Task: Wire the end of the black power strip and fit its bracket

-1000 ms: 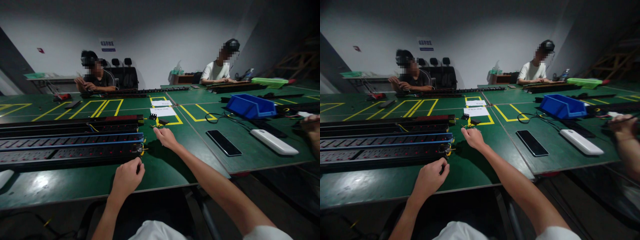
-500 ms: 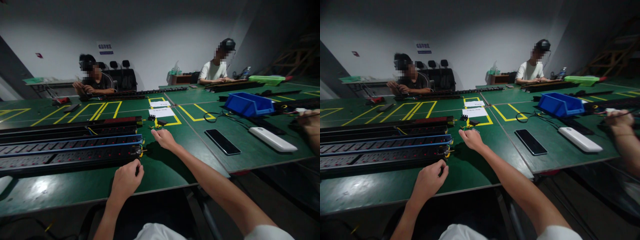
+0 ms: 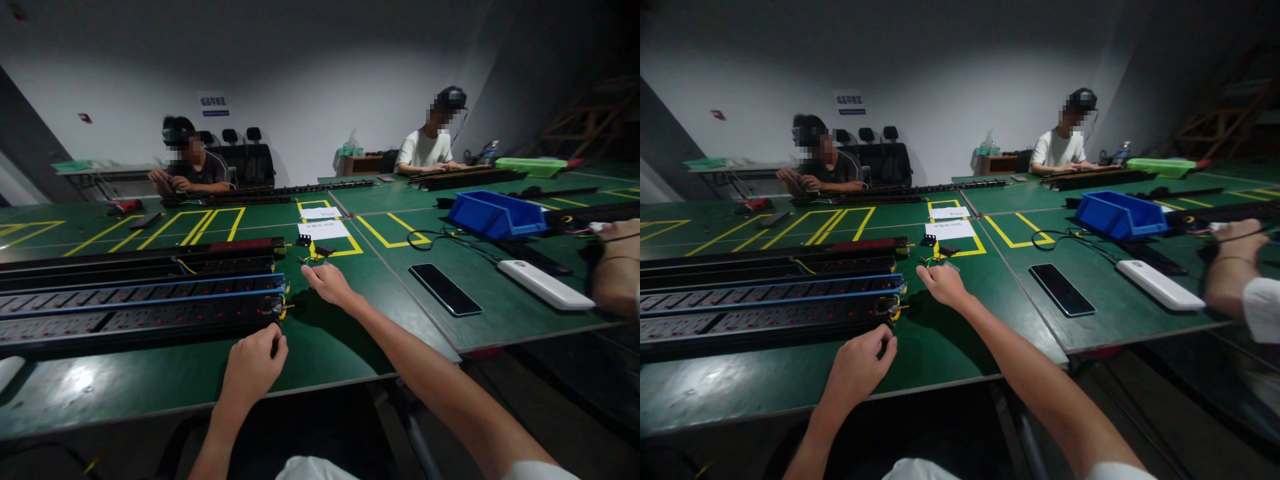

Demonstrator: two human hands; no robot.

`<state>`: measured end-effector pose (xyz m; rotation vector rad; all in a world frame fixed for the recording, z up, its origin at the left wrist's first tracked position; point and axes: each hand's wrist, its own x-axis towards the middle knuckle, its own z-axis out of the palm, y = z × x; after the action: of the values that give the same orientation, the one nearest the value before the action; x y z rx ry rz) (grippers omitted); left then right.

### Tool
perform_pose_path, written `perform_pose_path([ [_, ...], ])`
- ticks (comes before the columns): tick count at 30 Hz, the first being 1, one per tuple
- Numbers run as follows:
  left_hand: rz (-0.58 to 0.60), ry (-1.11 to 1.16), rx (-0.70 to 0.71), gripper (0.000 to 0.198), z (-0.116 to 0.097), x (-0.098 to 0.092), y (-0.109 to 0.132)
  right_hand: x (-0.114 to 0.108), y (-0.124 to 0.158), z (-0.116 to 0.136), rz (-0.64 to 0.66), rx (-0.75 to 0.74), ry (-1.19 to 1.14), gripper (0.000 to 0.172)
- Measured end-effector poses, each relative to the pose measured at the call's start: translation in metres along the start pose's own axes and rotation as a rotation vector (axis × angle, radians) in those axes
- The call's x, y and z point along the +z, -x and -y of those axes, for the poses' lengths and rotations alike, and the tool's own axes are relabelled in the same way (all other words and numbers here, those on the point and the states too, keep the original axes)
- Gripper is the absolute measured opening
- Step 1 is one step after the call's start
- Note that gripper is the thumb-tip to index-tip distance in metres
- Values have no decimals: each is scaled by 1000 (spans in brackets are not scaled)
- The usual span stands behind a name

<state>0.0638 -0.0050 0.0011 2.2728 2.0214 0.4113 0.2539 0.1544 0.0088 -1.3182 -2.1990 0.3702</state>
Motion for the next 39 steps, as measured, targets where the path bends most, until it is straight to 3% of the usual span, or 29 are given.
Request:
perform_pose_path([
  [39, 0, 5, -2, 21, 0, 0, 0, 0, 0, 1, 5, -14, -11, 64],
])
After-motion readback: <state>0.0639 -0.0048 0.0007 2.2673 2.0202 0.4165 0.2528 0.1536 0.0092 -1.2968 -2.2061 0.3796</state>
